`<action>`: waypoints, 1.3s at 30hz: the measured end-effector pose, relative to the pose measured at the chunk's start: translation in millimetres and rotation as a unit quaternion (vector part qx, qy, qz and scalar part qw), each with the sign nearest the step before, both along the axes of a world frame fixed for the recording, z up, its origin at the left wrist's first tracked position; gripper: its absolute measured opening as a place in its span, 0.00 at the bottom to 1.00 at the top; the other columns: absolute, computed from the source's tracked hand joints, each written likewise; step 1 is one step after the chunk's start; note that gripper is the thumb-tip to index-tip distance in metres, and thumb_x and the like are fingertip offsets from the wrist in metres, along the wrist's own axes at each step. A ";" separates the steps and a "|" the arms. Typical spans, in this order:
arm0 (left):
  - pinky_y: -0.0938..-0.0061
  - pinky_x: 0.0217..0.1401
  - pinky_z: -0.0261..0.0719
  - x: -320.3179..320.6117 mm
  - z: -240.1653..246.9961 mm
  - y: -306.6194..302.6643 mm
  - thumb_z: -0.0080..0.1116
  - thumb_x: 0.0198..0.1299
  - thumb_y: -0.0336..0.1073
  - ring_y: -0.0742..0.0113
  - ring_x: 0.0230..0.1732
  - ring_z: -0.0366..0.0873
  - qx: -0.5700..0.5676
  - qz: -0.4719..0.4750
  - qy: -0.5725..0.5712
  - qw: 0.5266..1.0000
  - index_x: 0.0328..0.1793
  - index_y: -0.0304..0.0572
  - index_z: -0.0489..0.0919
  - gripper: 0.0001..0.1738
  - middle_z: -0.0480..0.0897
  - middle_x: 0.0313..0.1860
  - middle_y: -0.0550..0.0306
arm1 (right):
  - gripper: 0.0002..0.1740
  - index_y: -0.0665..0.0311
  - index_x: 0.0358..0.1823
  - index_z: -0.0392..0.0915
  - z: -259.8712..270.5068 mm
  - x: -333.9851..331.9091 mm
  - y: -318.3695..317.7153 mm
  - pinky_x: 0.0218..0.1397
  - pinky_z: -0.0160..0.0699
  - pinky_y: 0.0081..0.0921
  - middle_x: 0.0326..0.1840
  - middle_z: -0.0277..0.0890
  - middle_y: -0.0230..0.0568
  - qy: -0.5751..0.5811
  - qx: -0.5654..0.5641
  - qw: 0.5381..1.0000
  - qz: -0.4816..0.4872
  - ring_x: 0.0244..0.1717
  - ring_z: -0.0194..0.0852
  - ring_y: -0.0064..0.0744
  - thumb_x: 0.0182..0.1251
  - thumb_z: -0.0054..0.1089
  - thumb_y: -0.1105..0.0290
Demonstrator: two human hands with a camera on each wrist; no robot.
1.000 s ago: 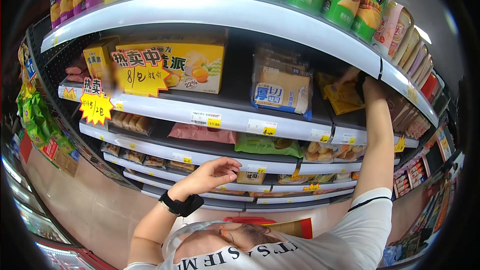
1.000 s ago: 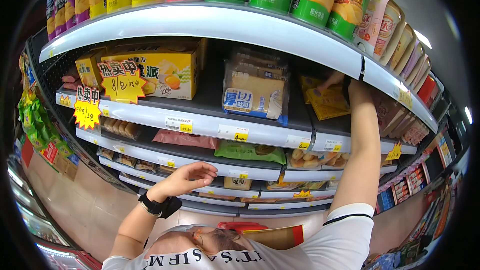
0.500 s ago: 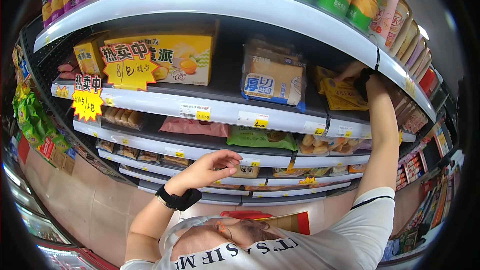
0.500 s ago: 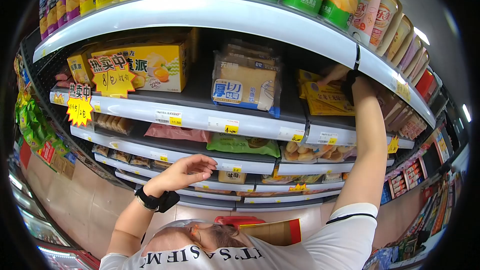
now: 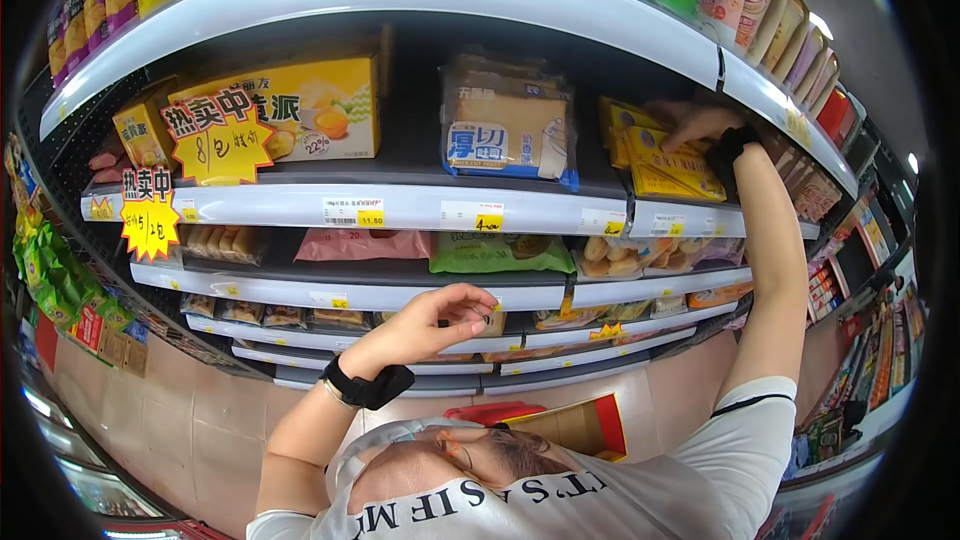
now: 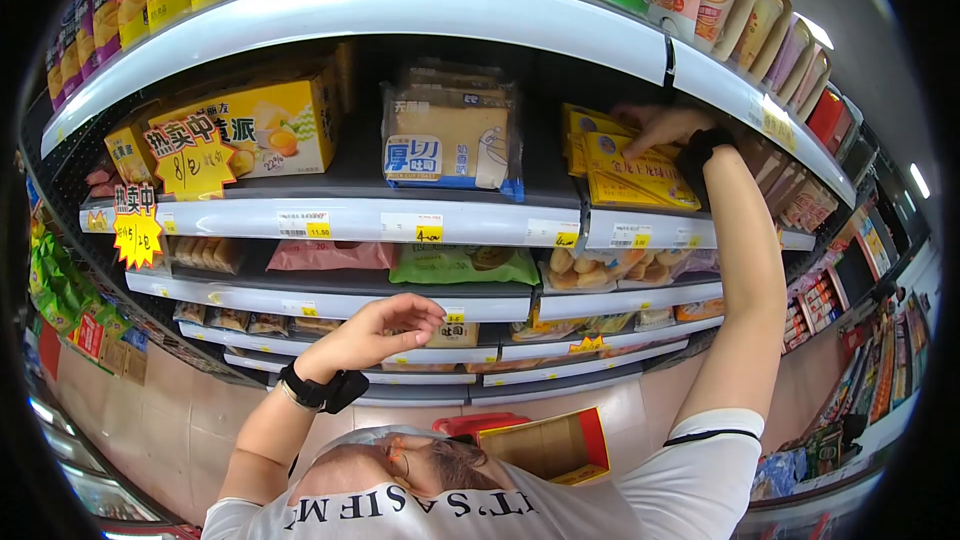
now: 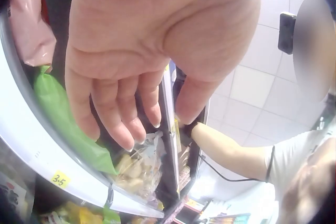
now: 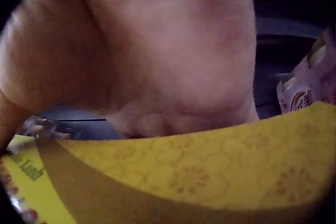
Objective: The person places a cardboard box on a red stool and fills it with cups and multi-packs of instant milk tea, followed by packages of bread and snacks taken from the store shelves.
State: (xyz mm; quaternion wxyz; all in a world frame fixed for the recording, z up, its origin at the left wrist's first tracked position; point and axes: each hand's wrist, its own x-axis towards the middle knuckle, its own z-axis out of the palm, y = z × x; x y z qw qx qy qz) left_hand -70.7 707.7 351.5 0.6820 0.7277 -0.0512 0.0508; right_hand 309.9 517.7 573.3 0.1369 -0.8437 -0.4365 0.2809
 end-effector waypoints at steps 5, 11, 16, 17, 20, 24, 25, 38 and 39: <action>0.78 0.54 0.71 -2.4 1.4 -0.5 0.56 0.60 0.32 0.74 0.48 0.73 0.009 -0.003 -0.003 1.000 0.56 0.36 0.71 0.18 0.76 0.47 0.59 | 0.57 0.69 0.70 0.45 4.7 -10.0 -1.6 0.72 0.44 0.26 0.70 0.52 0.51 0.018 0.014 1.000 -0.022 0.70 0.48 0.37 0.37 0.71 0.74; 0.77 0.55 0.71 -5.7 -3.0 0.8 0.56 0.60 0.32 0.74 0.49 0.73 0.004 0.002 -0.006 1.000 0.56 0.35 0.71 0.18 0.76 0.48 0.58 | 0.59 0.70 0.70 0.47 24.7 -56.6 -6.6 0.70 0.52 0.23 0.68 0.55 0.52 -0.090 -0.016 0.989 -0.116 0.68 0.54 0.38 0.31 0.73 0.76; 0.78 0.57 0.71 -3.4 -3.4 -3.8 0.56 0.60 0.30 0.74 0.51 0.72 0.002 -0.016 0.003 1.000 0.57 0.36 0.71 0.18 0.76 0.50 0.59 | 0.56 0.72 0.67 0.54 19.4 -75.7 -22.4 0.67 0.57 0.23 0.65 0.61 0.51 -0.197 0.023 0.978 -0.059 0.65 0.59 0.39 0.31 0.75 0.72; 0.78 0.57 0.71 -2.9 -3.1 -5.4 0.56 0.60 0.30 0.74 0.51 0.72 0.005 -0.018 0.002 1.000 0.57 0.36 0.71 0.18 0.76 0.50 0.59 | 0.52 0.72 0.64 0.58 18.8 -80.9 -26.3 0.66 0.58 0.23 0.62 0.64 0.49 -0.207 0.044 0.975 -0.064 0.64 0.61 0.36 0.31 0.76 0.71; 0.77 0.58 0.70 -0.6 -2.4 -9.1 0.56 0.60 0.30 0.74 0.51 0.72 0.013 -0.029 -0.002 0.999 0.57 0.36 0.71 0.18 0.75 0.51 0.59 | 0.48 0.71 0.61 0.61 8.9 -78.3 -43.1 0.64 0.60 0.23 0.58 0.67 0.47 -0.170 0.116 0.978 -0.034 0.61 0.63 0.34 0.33 0.77 0.72; 0.76 0.58 0.70 4.5 -0.8 -15.9 0.57 0.60 0.31 0.73 0.51 0.73 0.033 -0.049 -0.009 0.998 0.57 0.36 0.70 0.19 0.75 0.51 0.58 | 0.38 0.68 0.49 0.67 -5.2 -102.7 -62.9 0.56 0.66 0.24 0.47 0.72 0.47 -0.263 0.237 0.935 0.011 0.52 0.70 0.37 0.32 0.76 0.71; 0.76 0.58 0.70 4.8 1.8 -18.2 0.57 0.60 0.31 0.73 0.51 0.72 0.031 -0.055 -0.001 0.998 0.57 0.36 0.70 0.20 0.75 0.52 0.59 | 0.34 0.66 0.45 0.68 -10.8 -110.1 -66.4 0.56 0.65 0.28 0.44 0.72 0.46 -0.298 0.260 0.919 -0.001 0.50 0.70 0.40 0.31 0.76 0.72; 0.67 0.61 0.66 23.7 15.6 -54.8 0.73 0.42 0.33 0.65 0.62 0.64 -0.029 -0.111 -0.073 0.991 0.71 0.46 0.53 0.51 0.61 0.66 0.55 | 0.24 0.65 0.40 0.71 -62.1 -258.8 -118.0 0.48 0.67 0.39 0.39 0.73 0.45 -0.604 0.363 0.709 0.026 0.42 0.71 0.48 0.35 0.65 0.77; 0.64 0.62 0.65 24.9 16.7 -58.6 0.79 0.33 0.38 0.62 0.65 0.61 -0.062 -0.104 -0.073 0.990 0.72 0.47 0.48 0.62 0.56 0.68 0.52 | 0.24 0.65 0.41 0.71 -71.0 -270.3 -117.4 0.47 0.68 0.38 0.38 0.73 0.45 -0.578 0.363 0.731 0.013 0.41 0.71 0.48 0.35 0.66 0.76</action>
